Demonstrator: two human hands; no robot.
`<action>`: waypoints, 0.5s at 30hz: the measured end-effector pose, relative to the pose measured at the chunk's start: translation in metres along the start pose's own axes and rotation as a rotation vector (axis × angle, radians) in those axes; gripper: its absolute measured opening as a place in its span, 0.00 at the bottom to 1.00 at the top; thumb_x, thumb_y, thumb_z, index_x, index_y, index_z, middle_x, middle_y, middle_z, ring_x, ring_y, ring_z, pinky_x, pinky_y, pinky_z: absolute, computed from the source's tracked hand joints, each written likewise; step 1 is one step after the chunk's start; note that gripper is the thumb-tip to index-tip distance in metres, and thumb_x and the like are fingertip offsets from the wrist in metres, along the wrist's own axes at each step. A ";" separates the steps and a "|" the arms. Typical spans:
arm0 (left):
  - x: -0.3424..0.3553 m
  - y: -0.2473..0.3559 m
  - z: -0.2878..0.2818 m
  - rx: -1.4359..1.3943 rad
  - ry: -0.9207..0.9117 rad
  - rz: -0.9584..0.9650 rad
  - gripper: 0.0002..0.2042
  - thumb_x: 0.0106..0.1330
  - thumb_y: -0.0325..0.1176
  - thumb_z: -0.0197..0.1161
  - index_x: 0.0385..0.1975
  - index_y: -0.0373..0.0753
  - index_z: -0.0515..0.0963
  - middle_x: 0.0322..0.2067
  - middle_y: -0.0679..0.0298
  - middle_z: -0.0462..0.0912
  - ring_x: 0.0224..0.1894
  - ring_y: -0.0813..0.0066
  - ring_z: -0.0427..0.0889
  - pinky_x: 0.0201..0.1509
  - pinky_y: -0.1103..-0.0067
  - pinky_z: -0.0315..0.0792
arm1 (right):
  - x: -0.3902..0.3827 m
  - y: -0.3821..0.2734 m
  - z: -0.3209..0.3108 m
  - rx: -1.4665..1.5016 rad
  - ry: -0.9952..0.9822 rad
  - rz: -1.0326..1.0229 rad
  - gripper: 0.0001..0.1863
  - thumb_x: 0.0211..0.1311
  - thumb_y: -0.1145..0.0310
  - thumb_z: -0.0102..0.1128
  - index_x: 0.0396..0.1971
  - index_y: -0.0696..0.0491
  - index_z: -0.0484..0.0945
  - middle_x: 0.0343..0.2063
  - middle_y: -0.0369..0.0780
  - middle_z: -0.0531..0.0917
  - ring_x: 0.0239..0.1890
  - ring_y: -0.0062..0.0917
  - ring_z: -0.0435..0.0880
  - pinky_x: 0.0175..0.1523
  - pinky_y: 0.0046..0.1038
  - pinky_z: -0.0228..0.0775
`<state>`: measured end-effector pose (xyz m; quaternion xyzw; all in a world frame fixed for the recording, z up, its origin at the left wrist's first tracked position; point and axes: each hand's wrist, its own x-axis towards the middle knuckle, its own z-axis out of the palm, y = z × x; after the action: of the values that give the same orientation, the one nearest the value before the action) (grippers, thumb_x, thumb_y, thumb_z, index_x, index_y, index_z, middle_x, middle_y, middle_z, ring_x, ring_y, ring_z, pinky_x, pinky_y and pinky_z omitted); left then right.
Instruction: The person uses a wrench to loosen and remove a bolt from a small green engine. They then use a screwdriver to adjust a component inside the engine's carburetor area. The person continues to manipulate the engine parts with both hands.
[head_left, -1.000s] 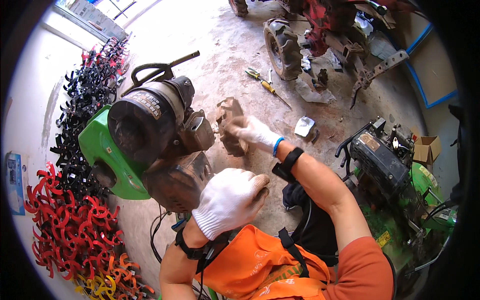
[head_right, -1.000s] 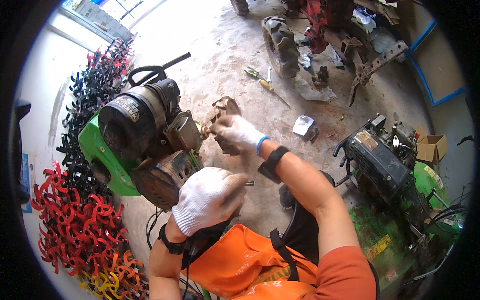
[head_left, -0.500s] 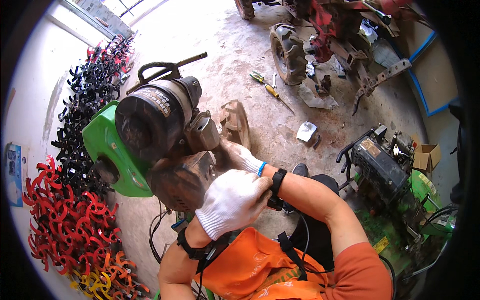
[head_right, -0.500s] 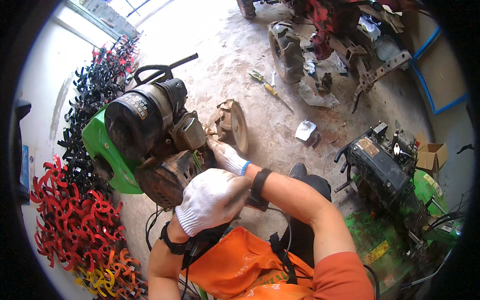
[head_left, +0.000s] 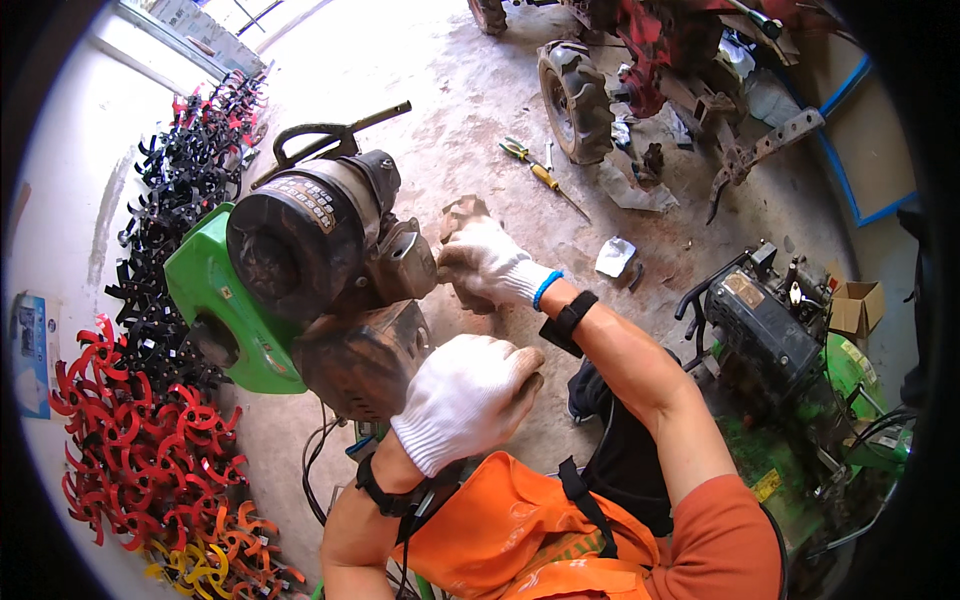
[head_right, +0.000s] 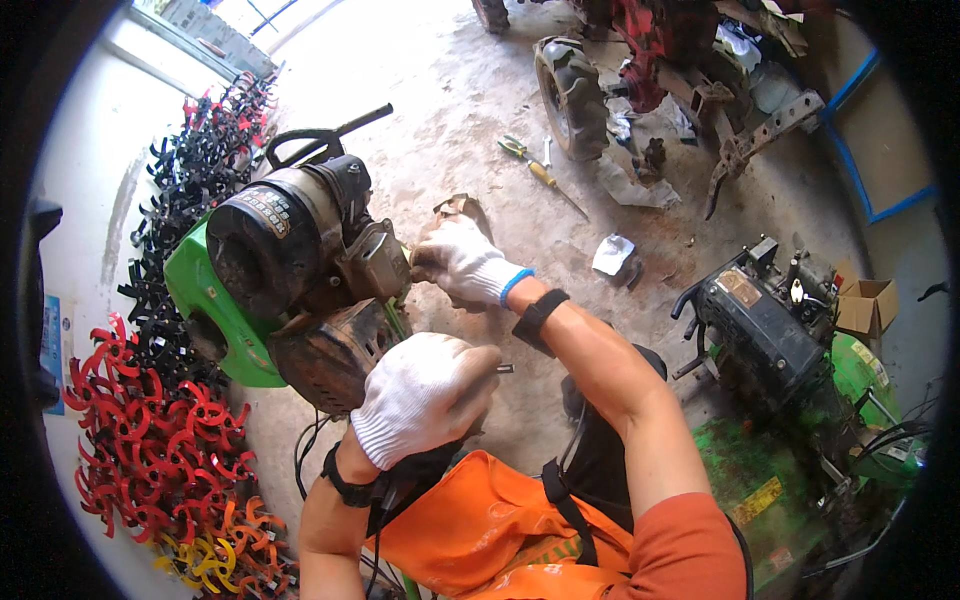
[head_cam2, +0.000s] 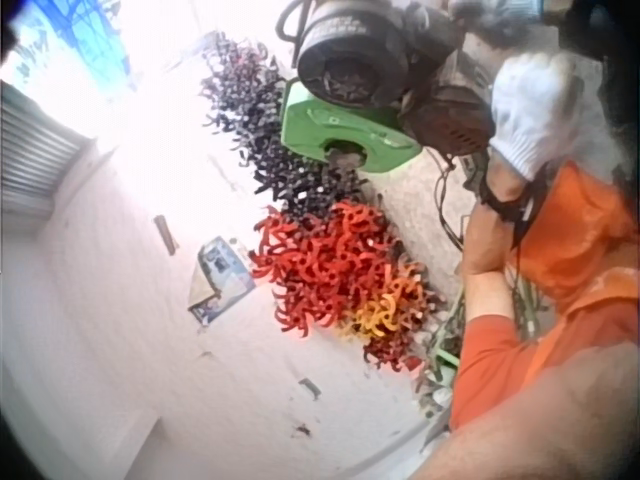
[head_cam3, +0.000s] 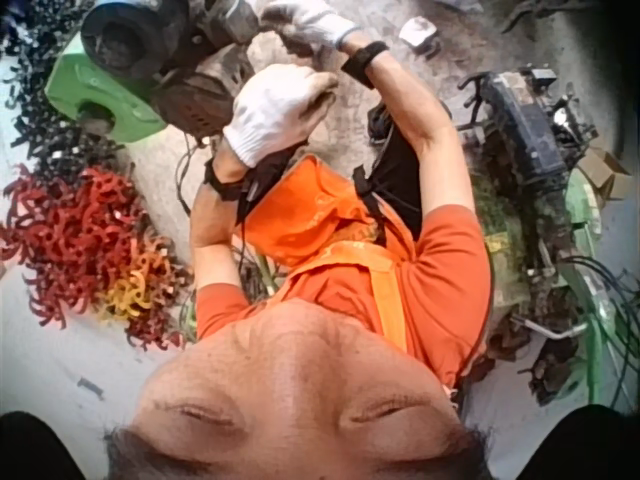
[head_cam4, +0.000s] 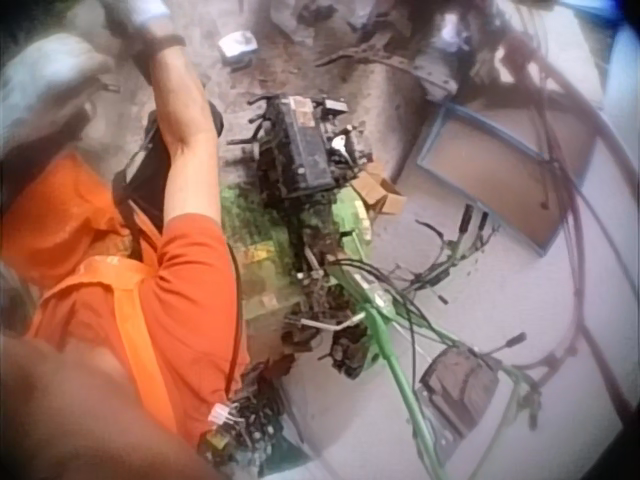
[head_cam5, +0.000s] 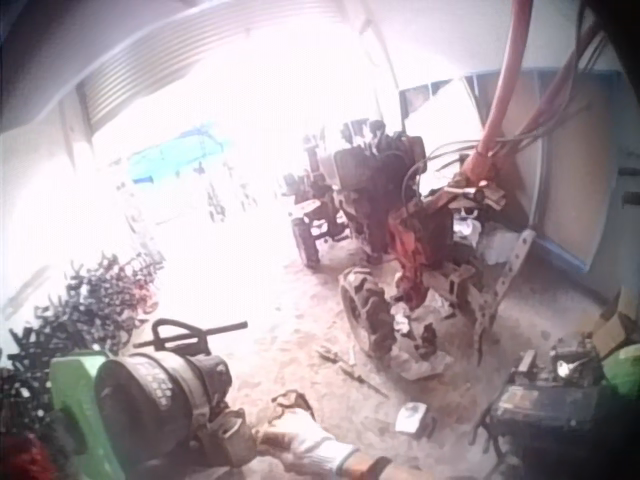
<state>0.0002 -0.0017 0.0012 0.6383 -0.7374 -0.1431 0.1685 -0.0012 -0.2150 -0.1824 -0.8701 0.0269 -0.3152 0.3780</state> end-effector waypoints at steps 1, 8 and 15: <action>0.000 0.000 -0.001 0.004 -0.009 -0.004 0.14 0.70 0.33 0.80 0.53 0.40 0.90 0.36 0.53 0.91 0.43 0.45 0.94 0.50 0.55 0.86 | 0.003 0.003 -0.001 -0.094 0.053 -0.112 0.14 0.77 0.53 0.83 0.47 0.48 0.97 0.42 0.44 0.95 0.44 0.50 0.91 0.55 0.51 0.84; -0.002 0.000 -0.001 0.003 -0.037 -0.024 0.15 0.69 0.34 0.81 0.54 0.40 0.91 0.39 0.52 0.93 0.46 0.44 0.95 0.53 0.56 0.87 | -0.006 0.006 -0.033 1.065 0.187 0.664 0.17 0.90 0.58 0.74 0.63 0.56 0.91 0.53 0.40 0.94 0.55 0.27 0.93 0.65 0.36 0.87; 0.000 -0.002 0.003 0.022 0.041 0.039 0.09 0.76 0.38 0.77 0.49 0.42 0.90 0.33 0.57 0.89 0.39 0.51 0.93 0.47 0.58 0.86 | 0.006 -0.019 -0.031 0.800 0.089 0.719 0.23 0.93 0.56 0.70 0.69 0.61 0.88 0.54 0.41 0.93 0.55 0.23 0.89 0.60 0.31 0.85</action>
<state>0.0002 -0.0024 -0.0026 0.6283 -0.7477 -0.1186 0.1794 -0.0175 -0.2231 -0.1505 -0.5798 0.2169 -0.1878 0.7626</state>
